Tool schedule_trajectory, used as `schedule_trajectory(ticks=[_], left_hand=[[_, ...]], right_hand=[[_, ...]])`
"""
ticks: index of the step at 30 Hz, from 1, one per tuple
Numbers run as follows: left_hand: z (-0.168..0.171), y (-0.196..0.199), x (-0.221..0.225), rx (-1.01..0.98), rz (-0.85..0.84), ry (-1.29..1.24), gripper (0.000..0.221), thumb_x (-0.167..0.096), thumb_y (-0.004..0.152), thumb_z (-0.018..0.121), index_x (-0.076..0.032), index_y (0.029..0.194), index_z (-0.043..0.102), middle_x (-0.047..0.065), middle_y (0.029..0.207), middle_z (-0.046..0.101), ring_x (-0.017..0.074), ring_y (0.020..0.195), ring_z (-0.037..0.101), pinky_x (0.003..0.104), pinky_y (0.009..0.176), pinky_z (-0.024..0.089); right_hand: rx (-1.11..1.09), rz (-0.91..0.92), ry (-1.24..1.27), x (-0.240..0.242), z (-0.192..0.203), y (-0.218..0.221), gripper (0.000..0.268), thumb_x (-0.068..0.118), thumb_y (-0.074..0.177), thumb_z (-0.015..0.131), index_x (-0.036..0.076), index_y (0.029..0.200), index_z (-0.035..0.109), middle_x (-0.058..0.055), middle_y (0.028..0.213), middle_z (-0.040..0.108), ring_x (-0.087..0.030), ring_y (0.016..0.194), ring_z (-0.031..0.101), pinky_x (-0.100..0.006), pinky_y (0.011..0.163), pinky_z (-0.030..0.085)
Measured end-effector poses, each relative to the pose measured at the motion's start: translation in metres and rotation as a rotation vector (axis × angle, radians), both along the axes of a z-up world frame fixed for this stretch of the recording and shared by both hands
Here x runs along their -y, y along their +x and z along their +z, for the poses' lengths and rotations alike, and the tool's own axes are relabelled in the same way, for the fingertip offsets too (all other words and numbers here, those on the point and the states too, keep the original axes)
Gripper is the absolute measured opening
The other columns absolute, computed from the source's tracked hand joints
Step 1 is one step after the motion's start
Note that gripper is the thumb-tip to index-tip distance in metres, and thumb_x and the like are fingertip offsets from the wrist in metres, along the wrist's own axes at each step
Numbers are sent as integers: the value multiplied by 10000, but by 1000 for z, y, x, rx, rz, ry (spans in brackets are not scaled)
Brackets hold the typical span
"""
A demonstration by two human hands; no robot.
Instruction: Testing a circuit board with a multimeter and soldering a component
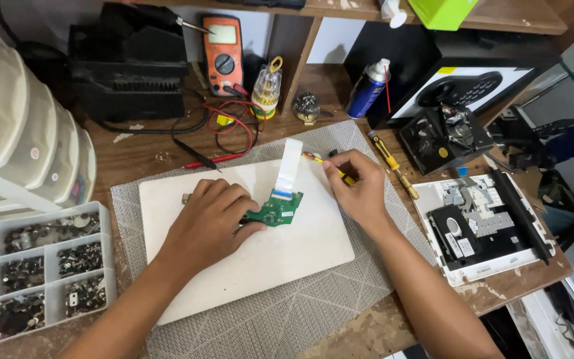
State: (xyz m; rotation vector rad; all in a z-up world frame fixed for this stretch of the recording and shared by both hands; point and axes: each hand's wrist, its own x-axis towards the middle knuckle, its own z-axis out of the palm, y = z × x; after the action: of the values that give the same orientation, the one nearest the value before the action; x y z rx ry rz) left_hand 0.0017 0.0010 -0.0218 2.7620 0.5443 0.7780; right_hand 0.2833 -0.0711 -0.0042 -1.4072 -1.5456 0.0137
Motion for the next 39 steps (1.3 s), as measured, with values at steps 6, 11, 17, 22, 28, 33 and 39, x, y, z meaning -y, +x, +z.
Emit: schedule_trajectory(ticks=[6, 11, 17, 22, 28, 33, 39], left_hand=[[-16, 2, -4, 78, 71, 140, 183, -229, 810, 832, -164, 823, 661, -42, 791, 583, 192, 824, 634, 378, 805, 488], [-7, 1, -1, 117, 45, 154, 145, -180, 820, 820, -160, 810, 677, -42, 789, 599, 188, 823, 634, 368, 780, 491], [0, 0, -1, 82, 6, 6, 77, -117, 834, 792, -116, 887, 736, -6, 881, 680, 214, 943, 670, 381, 850, 519], [2, 2, 0, 87, 2, -5, 41, -105, 860, 754, -115, 899, 748, 0, 918, 676, 227, 967, 662, 397, 848, 524], [6, 0, 2, 71, 29, 36, 270, -251, 852, 785, -124, 1086, 736, 52, 968, 670, 280, 1003, 667, 466, 892, 518], [3, 1, 1, 3, 61, 10, 296, -276, 870, 774, -133, 1127, 740, 48, 986, 671, 275, 1013, 665, 467, 909, 498], [2, 2, 0, -49, 92, -18, 272, -297, 891, 752, -162, 1128, 747, 21, 987, 647, 245, 1002, 648, 447, 919, 480]], right_hand=[[-104, -79, -16, -3, -9, 1, 66, 63, 883, 800, 55, 846, 746, -104, 631, 658, -143, 552, 558, -302, 487, 452], [-95, -63, -42, 1, 1, -6, 61, 34, 879, 796, 38, 841, 748, -117, 619, 664, -152, 541, 563, -309, 480, 458], [-44, 59, -39, 4, 3, -8, 59, 36, 873, 788, 65, 836, 753, -93, 641, 644, -158, 542, 561, -305, 492, 455], [27, 175, -41, 6, 12, -17, 39, 21, 863, 773, 50, 848, 751, -100, 646, 635, -199, 535, 590, -303, 489, 464], [94, 272, -130, 11, 23, -22, 21, 14, 864, 753, 32, 873, 745, -130, 677, 649, -230, 564, 613, -336, 516, 482], [146, 306, -179, 14, 33, -27, 28, 8, 856, 737, 36, 855, 737, -137, 677, 645, -249, 570, 623, -348, 520, 492], [175, 292, -247, 15, 30, -28, 36, 41, 849, 763, 54, 834, 732, -121, 707, 673, -254, 608, 668, -341, 536, 530]])
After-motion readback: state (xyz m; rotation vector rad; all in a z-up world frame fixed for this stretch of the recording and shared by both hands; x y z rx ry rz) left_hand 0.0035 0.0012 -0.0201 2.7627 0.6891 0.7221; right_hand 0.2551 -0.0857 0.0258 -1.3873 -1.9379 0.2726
